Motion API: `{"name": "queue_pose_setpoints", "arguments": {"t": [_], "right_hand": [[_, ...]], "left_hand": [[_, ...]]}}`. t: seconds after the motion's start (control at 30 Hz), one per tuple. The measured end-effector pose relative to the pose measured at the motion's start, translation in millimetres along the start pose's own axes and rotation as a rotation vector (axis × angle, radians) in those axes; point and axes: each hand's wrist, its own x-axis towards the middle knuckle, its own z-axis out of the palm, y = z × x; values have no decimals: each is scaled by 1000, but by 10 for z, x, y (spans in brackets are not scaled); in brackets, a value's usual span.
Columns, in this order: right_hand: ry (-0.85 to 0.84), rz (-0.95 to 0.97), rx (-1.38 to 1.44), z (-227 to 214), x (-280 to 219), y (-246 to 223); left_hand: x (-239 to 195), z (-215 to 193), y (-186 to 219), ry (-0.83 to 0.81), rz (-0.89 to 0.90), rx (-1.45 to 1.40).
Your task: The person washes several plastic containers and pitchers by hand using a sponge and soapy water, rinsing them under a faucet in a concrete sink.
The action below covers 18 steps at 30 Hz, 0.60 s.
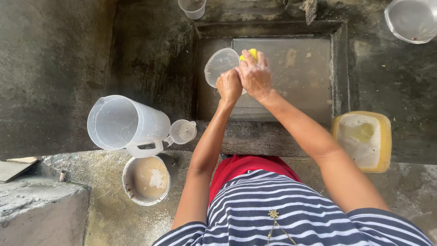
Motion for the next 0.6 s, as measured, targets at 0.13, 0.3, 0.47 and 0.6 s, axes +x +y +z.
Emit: {"name": "queue_pose_setpoints", "arguments": {"t": [0.13, 0.3, 0.47, 0.6], "right_hand": [[55, -2, 201, 92, -80, 95], [-28, -26, 152, 68, -108, 164], [-72, -83, 218, -62, -232, 242], [131, -88, 266, -179, -392, 307]], "left_hand": [[34, -4, -32, -9, 19, -36], [134, -138, -40, -21, 18, -50], [91, -141, 32, -190, -78, -192], [69, -46, 36, -314, -248, -315]]}}
